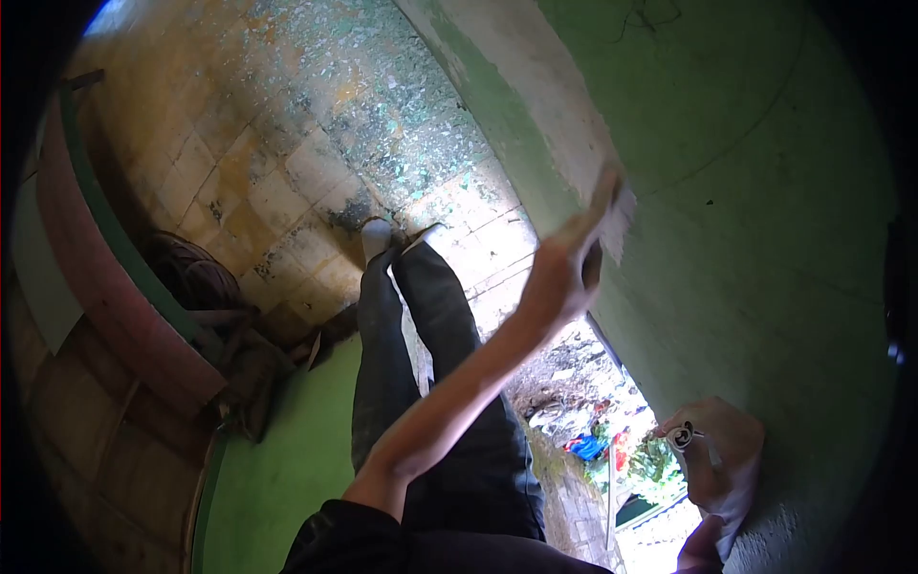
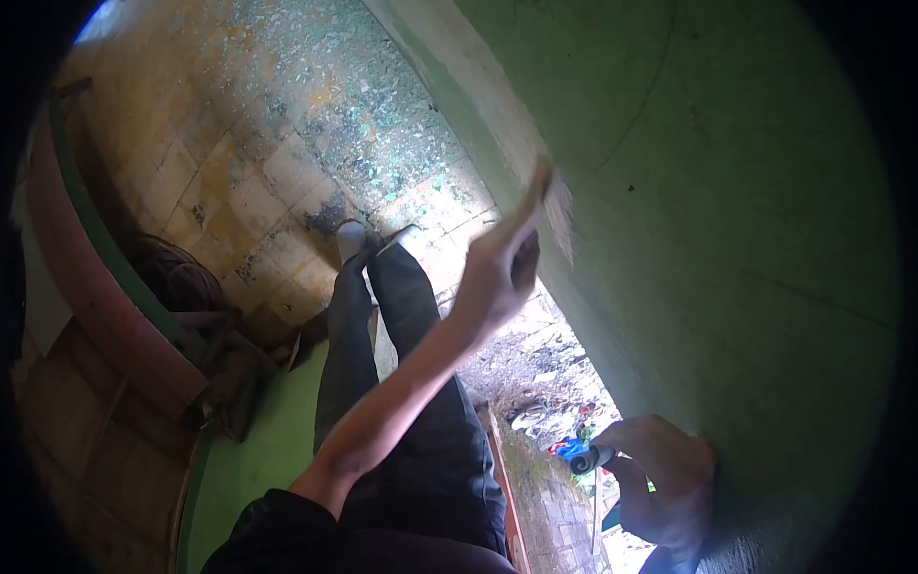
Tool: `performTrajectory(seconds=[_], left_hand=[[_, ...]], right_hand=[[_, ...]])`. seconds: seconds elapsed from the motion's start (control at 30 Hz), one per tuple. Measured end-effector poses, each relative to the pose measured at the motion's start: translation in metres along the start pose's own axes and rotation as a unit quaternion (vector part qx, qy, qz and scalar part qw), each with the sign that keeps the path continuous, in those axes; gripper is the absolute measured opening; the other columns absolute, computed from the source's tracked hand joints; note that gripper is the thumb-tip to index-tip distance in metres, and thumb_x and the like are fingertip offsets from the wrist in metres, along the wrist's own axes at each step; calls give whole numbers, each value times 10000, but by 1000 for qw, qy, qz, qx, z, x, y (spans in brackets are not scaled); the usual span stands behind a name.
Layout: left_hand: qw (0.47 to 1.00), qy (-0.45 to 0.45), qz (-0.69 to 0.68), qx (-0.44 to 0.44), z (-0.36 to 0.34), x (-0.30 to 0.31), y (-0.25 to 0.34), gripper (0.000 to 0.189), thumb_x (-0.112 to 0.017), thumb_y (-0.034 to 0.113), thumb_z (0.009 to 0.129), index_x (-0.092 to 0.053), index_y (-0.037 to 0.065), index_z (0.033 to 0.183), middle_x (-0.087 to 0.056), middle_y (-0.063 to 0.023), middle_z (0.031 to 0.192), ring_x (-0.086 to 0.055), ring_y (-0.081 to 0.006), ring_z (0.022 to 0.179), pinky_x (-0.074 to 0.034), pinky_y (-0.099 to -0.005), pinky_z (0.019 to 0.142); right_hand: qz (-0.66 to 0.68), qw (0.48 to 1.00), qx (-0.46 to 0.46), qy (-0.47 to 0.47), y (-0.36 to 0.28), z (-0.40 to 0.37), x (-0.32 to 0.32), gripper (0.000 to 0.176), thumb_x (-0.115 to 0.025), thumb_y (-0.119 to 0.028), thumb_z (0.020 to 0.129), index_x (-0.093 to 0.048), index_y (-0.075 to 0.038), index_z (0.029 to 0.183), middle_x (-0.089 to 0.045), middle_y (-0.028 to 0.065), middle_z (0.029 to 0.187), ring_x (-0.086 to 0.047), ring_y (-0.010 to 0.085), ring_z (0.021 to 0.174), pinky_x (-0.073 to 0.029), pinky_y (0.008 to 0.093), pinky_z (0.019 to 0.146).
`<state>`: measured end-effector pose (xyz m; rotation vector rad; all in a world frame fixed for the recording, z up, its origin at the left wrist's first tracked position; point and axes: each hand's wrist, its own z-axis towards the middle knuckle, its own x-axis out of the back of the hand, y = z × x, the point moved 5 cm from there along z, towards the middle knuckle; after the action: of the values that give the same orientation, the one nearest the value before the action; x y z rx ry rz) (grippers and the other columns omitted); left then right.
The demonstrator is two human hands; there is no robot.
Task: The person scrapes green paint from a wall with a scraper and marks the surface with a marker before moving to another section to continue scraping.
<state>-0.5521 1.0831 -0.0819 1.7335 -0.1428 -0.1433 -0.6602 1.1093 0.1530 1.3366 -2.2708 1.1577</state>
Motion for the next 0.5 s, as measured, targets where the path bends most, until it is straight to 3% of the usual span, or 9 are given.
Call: performTrajectory(seconds=[0.1, 0.17, 0.3, 0.4, 0.5], left_hand=[[1000, -8, -10, -3, -17, -15, 3, 839, -492, -189, 874, -293, 169, 1606, -684, -183, 1257, -603, -125, 657, -539, -359, 671], [999, 7, 3, 50, 20, 15, 9, 819, -477, -178, 887, -294, 168, 1606, -689, -194, 1232, -600, -118, 662, -541, -357, 673], [999, 37, 8, -36, 22, 13, 10, 804, -505, -152, 893, -288, 149, 1607, -715, -162, 1091, -507, -114, 575, -481, -255, 584], [998, 31, 24, -57, 16, 11, 7, 782, -506, -139, 904, -276, 119, 1605, -661, -176, 1307, -529, -107, 584, -491, -255, 582], [998, -10, 33, 46, 59, 45, 8, 818, -490, -176, 874, -276, 118, 1606, -574, -184, 1433, -598, -100, 684, -521, -282, 677]], right_hand=[[13, 1000, 1, 5, -2, 3, 0, 240, -670, 95, 673, -710, -31, 874, -718, 133, 815, -731, 272, 706, -565, 343, 607], [15, 1000, -1, -7, -6, 6, 1, 244, -665, 103, 670, -714, -29, 870, -720, 133, 817, -732, 267, 707, -568, 340, 610], [14, 1000, -14, -1, -6, 7, 0, 243, -654, 99, 679, -716, -29, 876, -721, 132, 818, -731, 266, 705, -570, 341, 612], [4, 1000, 5, -6, -5, 7, 0, 246, -658, 99, 678, -712, -30, 881, -721, 129, 817, -730, 267, 705, -568, 346, 610], [-8, 1000, 6, -12, -1, 6, 0, 243, -674, 95, 679, -707, -30, 885, -720, 129, 819, -730, 267, 711, -567, 349, 612]])
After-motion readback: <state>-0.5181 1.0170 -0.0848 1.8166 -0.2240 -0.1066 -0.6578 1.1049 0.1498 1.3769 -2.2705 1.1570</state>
